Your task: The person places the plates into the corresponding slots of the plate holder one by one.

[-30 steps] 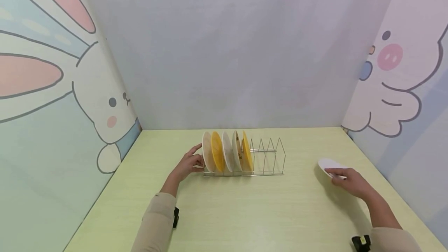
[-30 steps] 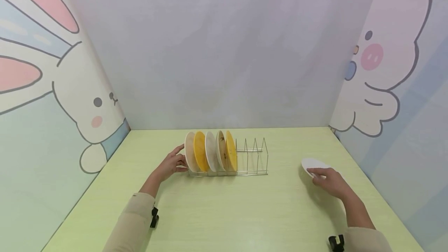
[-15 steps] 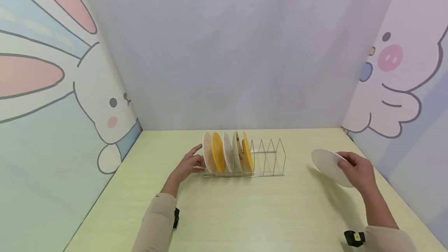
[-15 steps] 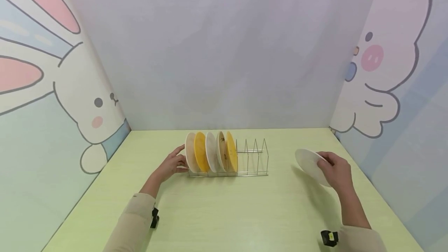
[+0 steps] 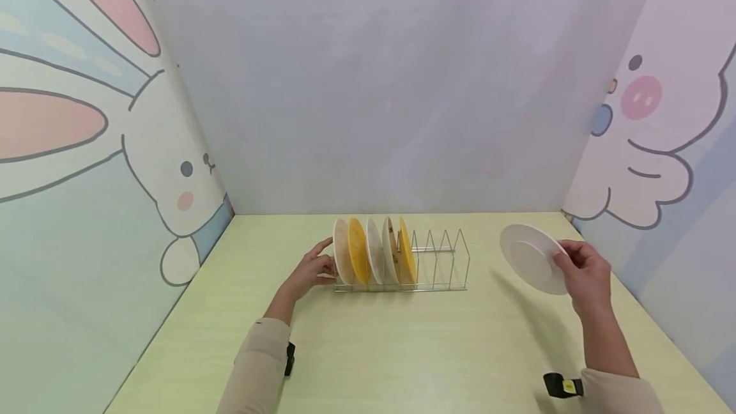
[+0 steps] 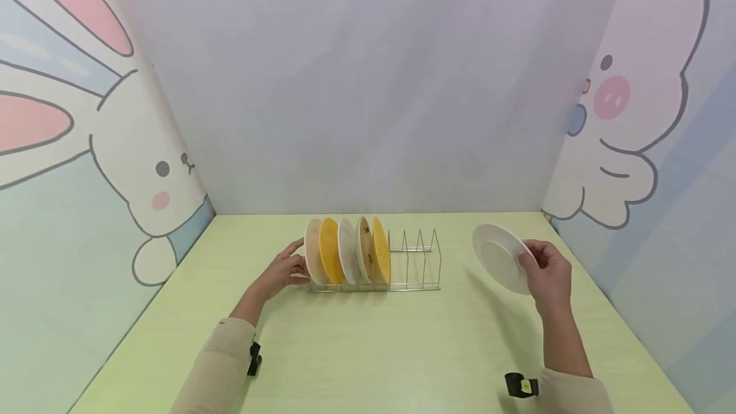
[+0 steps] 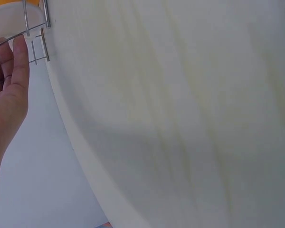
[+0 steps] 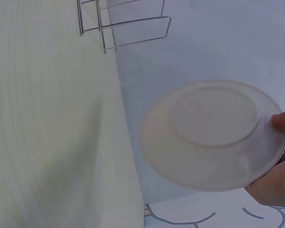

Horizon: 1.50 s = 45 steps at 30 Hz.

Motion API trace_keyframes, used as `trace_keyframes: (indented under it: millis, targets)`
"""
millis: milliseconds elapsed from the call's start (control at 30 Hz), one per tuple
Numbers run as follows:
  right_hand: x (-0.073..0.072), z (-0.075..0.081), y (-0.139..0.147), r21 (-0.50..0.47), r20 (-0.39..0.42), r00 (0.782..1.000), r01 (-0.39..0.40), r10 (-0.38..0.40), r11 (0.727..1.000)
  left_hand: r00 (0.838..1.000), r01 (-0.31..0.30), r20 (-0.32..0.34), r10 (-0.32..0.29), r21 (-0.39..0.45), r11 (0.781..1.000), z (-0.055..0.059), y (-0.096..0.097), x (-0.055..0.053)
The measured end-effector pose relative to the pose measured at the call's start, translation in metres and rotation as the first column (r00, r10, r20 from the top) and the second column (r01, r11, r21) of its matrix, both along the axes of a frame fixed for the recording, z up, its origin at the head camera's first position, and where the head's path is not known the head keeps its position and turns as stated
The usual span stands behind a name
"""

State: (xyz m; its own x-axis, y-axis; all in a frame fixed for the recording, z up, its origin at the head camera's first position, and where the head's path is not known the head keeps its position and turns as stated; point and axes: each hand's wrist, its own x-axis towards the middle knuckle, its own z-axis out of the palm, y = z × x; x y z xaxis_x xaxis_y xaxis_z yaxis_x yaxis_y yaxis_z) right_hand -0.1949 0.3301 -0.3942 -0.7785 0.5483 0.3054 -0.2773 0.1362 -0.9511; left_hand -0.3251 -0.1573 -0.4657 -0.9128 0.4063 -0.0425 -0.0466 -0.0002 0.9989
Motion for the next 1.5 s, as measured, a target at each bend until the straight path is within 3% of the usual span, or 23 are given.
trace_keyframes:
  millis: [167, 233, 367, 500, 833, 1000, 1233, 1500]
  targets:
    - [0.000, -0.002, -0.002, -0.038, -0.017, 1.000, -0.003, 0.003, 0.999, 1.000, 0.030, -0.004, -0.030, -0.001, 1.000, 0.013, 0.002, 0.009]
    - [-0.001, -0.001, -0.005, -0.048, -0.004, 1.000, 0.019, -0.019, 0.999, 1.000, 0.015, -0.008, -0.015, -0.010, 1.000, 0.012, 0.002, 0.008]
    - [-0.004, 0.004, -0.024, -0.090, 0.005, 0.996, 0.087, -0.087, 0.992, 1.000, -0.017, -0.021, 0.017, -0.021, 1.000, -0.002, 0.001, 0.000]
    - [-0.009, 0.006, -0.049, -0.151, -0.069, 0.989, 0.116, -0.128, 0.982, 1.000, -0.022, -0.020, 0.021, -0.022, 1.000, -0.004, 0.002, -0.002]
    - [-0.022, 0.010, -0.095, -0.245, -0.251, 0.962, 0.045, -0.109, 0.968, 1.000, -0.023, -0.014, 0.023, -0.009, 1.000, -0.006, 0.004, -0.003]
    - [-0.030, 0.015, -0.113, -0.292, -0.330, 0.937, 0.012, -0.113, 0.956, 0.999, -0.031, -0.019, 0.030, -0.022, 0.999, -0.005, 0.003, -0.001]
    - [-0.039, 0.023, -0.144, -0.310, -0.367, 0.925, -0.023, -0.098, 0.950, 0.999, -0.030, -0.033, 0.029, -0.018, 0.999, -0.004, 0.003, -0.001]
    - [-0.054, 0.018, -0.173, -0.300, -0.396, 0.917, -0.070, -0.058, 0.951, 0.999, -0.024, -0.029, 0.023, -0.017, 1.000, -0.004, 0.003, -0.001]
